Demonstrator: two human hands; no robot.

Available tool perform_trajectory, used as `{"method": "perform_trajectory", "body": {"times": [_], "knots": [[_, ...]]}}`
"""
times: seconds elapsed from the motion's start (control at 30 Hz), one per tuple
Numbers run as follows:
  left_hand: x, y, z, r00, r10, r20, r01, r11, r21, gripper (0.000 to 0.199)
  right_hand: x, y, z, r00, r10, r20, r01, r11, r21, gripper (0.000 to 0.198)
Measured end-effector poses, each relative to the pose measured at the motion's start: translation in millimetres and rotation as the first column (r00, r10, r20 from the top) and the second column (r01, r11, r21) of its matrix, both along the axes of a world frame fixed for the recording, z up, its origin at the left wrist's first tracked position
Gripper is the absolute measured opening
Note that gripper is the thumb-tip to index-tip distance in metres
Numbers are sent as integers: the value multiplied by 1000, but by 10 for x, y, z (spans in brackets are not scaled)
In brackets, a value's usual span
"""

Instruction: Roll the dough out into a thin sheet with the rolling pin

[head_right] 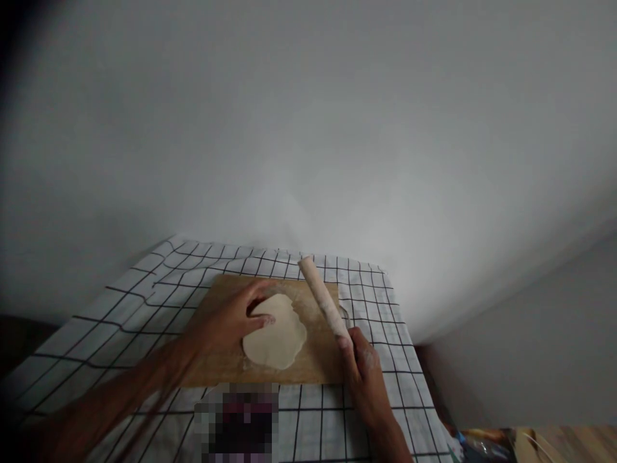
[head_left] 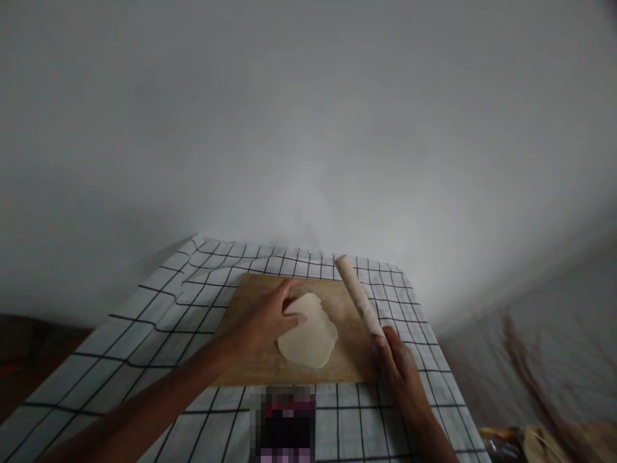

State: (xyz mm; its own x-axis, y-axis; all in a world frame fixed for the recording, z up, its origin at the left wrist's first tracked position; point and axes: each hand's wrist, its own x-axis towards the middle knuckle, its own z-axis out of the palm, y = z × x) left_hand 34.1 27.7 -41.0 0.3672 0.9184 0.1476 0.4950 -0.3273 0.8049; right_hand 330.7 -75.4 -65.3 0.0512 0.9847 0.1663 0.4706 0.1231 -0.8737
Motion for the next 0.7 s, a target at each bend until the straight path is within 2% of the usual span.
{"method": "perform_trajectory", "body": {"times": [0.1,0.23,0.37,0.43,0.6,0.7], "knots": [[-26,22,107,996,-85,38,89,989,-116,35,24,-16,-29,1000,14,-25,-13,1000,22,39],[-79,128,314,994,-101,28,104,987,-120,41,43,-35,44,999,6,-46,-5,1000,21,38],[-59,322,371,998,-62,-21,56,975,-214,50,59,-28,90,1000,-17,-17,17,1000,22,38],[-18,398,360,999,-43,-32,36,979,-199,50,71,-23,96,1000,-15,-6,15,1000,26,39],[34,489,314,994,-105,-21,100,980,-172,52,85,-21,118,1000,-21,5,21,999,28,38],[-25,522,422,993,-119,-10,116,979,-166,52,76,-26,136,1000,-22,-5,22,999,29,38]]}}
